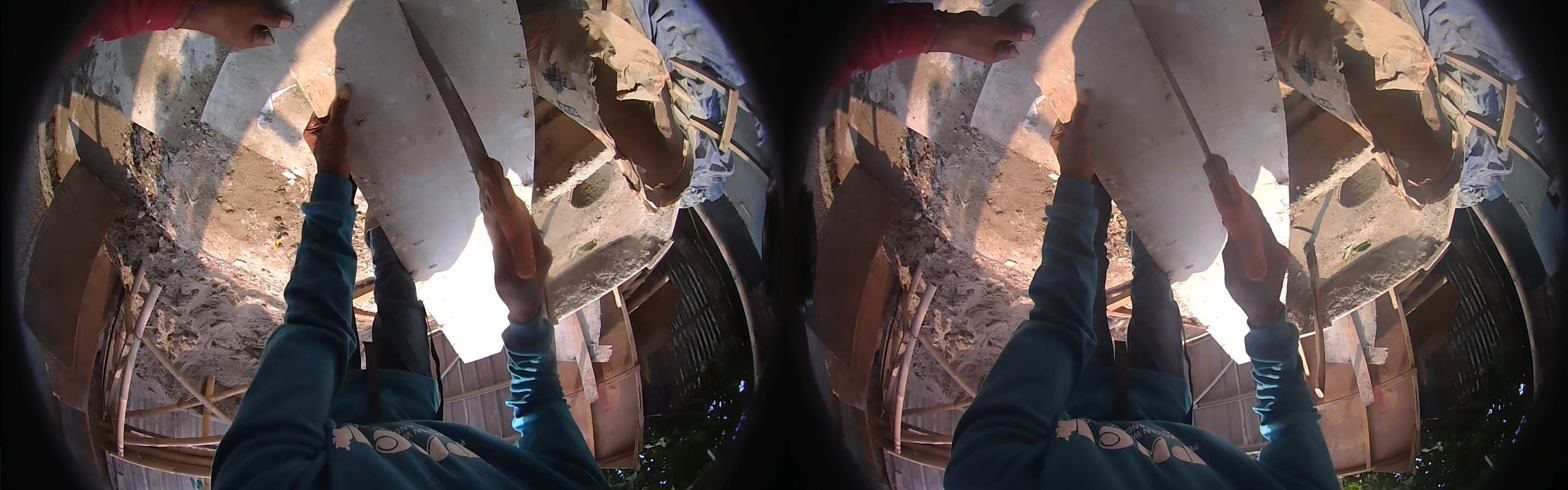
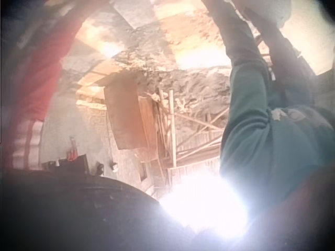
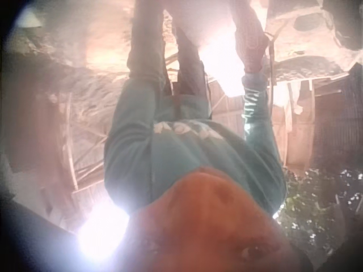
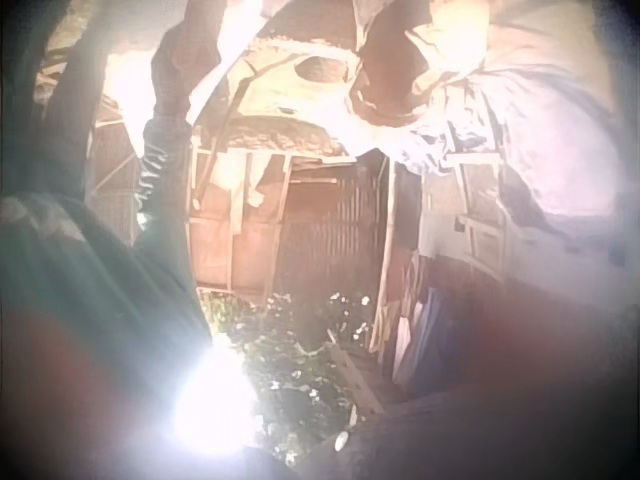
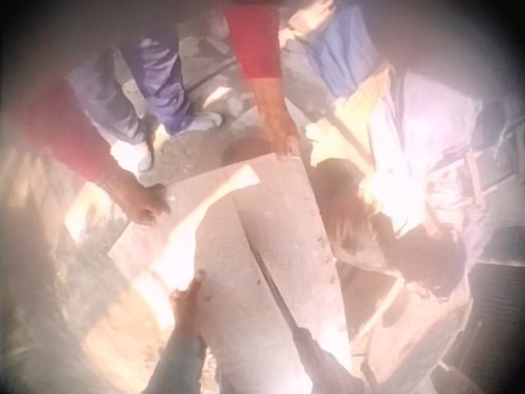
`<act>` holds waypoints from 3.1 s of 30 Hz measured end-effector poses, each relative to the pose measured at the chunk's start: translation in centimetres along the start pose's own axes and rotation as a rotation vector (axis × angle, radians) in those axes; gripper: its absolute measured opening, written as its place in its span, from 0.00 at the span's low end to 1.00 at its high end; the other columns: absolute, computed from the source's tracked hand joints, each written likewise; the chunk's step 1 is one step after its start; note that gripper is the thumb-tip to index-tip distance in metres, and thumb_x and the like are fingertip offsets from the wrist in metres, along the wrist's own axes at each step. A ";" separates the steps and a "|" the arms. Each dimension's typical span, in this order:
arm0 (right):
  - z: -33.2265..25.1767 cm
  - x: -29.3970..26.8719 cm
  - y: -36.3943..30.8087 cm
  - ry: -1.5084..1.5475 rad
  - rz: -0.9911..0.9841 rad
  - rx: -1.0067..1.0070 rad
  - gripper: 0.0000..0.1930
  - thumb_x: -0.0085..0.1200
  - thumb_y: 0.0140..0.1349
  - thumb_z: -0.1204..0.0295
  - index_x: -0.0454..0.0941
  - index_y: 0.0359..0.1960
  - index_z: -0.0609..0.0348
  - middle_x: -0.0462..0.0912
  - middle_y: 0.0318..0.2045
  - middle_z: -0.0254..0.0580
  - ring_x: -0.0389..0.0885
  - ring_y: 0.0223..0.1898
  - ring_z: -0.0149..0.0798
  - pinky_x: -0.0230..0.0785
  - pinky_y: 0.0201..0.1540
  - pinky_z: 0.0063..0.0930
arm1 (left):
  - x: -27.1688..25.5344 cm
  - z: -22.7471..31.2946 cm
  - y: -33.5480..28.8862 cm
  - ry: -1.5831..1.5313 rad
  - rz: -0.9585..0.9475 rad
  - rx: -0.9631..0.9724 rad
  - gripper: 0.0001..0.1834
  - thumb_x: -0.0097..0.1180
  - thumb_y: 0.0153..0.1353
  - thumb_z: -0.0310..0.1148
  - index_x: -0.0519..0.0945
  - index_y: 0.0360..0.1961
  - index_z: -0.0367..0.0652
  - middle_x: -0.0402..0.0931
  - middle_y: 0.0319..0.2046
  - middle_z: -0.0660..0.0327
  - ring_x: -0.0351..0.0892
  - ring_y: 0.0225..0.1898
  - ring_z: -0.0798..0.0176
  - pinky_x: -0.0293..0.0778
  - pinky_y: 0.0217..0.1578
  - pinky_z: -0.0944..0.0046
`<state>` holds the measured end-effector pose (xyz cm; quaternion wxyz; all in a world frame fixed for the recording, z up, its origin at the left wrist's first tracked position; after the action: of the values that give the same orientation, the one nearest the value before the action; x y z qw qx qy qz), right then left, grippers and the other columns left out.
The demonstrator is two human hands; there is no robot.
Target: The person marks a long board with a pencil and ruler, then carries it to a workbench. They use a hand saw to cut the board along the marked line while another person assists by holding the board steady.
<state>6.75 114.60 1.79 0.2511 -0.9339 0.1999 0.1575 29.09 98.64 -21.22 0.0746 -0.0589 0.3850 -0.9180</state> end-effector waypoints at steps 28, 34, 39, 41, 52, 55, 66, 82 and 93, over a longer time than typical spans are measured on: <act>3.2 2.1 4.3 -0.147 0.050 0.152 0.25 0.54 0.59 0.80 0.74 0.60 0.60 0.86 0.40 0.51 0.87 0.41 0.38 0.77 0.43 0.28 | -0.1 -0.6 -0.2 0.054 0.045 0.016 0.17 0.77 0.52 0.40 0.82 0.28 0.39 0.76 0.22 0.69 0.66 0.24 0.76 0.66 0.31 0.67; -0.4 -6.0 -9.2 -0.136 -0.084 0.143 0.22 0.52 0.67 0.80 0.69 0.63 0.72 0.79 0.57 0.54 0.79 0.58 0.44 0.74 0.59 0.35 | 0.6 -0.1 0.1 0.049 -0.029 0.004 0.19 0.77 0.51 0.41 0.86 0.36 0.37 0.84 0.29 0.65 0.74 0.27 0.74 0.69 0.33 0.68; 2.7 3.3 8.8 -0.027 0.116 -0.039 0.24 0.54 0.59 0.79 0.74 0.60 0.61 0.86 0.38 0.53 0.88 0.37 0.42 0.76 0.40 0.30 | 1.7 -0.6 0.6 0.058 -0.029 0.011 0.19 0.77 0.52 0.43 0.83 0.32 0.39 0.82 0.31 0.65 0.75 0.29 0.71 0.73 0.36 0.64; 2.5 3.5 8.4 -0.062 0.158 -0.090 0.23 0.54 0.59 0.79 0.75 0.59 0.61 0.85 0.33 0.54 0.87 0.34 0.43 0.76 0.38 0.31 | 1.6 -0.1 1.0 0.112 0.054 0.115 0.20 0.77 0.52 0.44 0.82 0.31 0.39 0.81 0.29 0.65 0.72 0.28 0.70 0.72 0.36 0.63; 3.1 -1.5 -2.2 0.044 0.092 0.091 0.20 0.53 0.64 0.80 0.75 0.59 0.66 0.83 0.49 0.52 0.85 0.42 0.39 0.78 0.45 0.30 | -0.4 -1.0 0.5 0.071 -0.033 0.038 0.21 0.78 0.50 0.44 0.84 0.30 0.37 0.83 0.30 0.63 0.76 0.32 0.71 0.71 0.39 0.64; 2.5 3.2 9.3 -0.058 0.150 -0.027 0.20 0.53 0.59 0.82 0.76 0.55 0.68 0.85 0.40 0.49 0.80 0.35 0.32 0.74 0.41 0.27 | 2.0 -0.5 0.4 0.097 0.013 0.108 0.20 0.78 0.50 0.41 0.84 0.30 0.35 0.82 0.29 0.63 0.74 0.31 0.70 0.71 0.41 0.64; 0.4 -3.4 -5.4 -0.146 -0.006 0.137 0.22 0.51 0.64 0.78 0.74 0.60 0.66 0.82 0.47 0.53 0.82 0.44 0.43 0.76 0.44 0.33 | 1.0 0.6 -0.9 0.209 0.082 -0.061 0.22 0.72 0.57 0.40 0.84 0.47 0.35 0.84 0.42 0.62 0.81 0.39 0.69 0.76 0.43 0.66; 3.9 -1.1 -1.5 0.040 0.073 0.084 0.24 0.52 0.60 0.80 0.72 0.61 0.67 0.82 0.47 0.55 0.84 0.45 0.48 0.76 0.47 0.35 | -0.2 -0.3 0.3 0.192 0.035 0.071 0.23 0.71 0.57 0.41 0.85 0.43 0.30 0.85 0.38 0.60 0.80 0.33 0.69 0.76 0.38 0.64; 0.7 -6.5 -13.1 -0.231 -0.097 0.133 0.23 0.52 0.68 0.75 0.70 0.64 0.69 0.79 0.56 0.54 0.83 0.50 0.42 0.78 0.51 0.33 | 0.9 0.2 0.2 0.108 0.005 -0.007 0.18 0.71 0.57 0.36 0.85 0.47 0.41 0.84 0.41 0.66 0.80 0.35 0.74 0.75 0.35 0.68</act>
<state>6.93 127.30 9.13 0.3412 -0.8994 0.1343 0.2380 28.27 98.23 -21.15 0.0557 -0.0087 0.3917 -0.9183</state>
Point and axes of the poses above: each hand's wrist, its own y-axis towards the middle knuckle, its own x-axis out of the palm, z = x × y, the point moved 6 cm from there along y, towards the middle knuckle
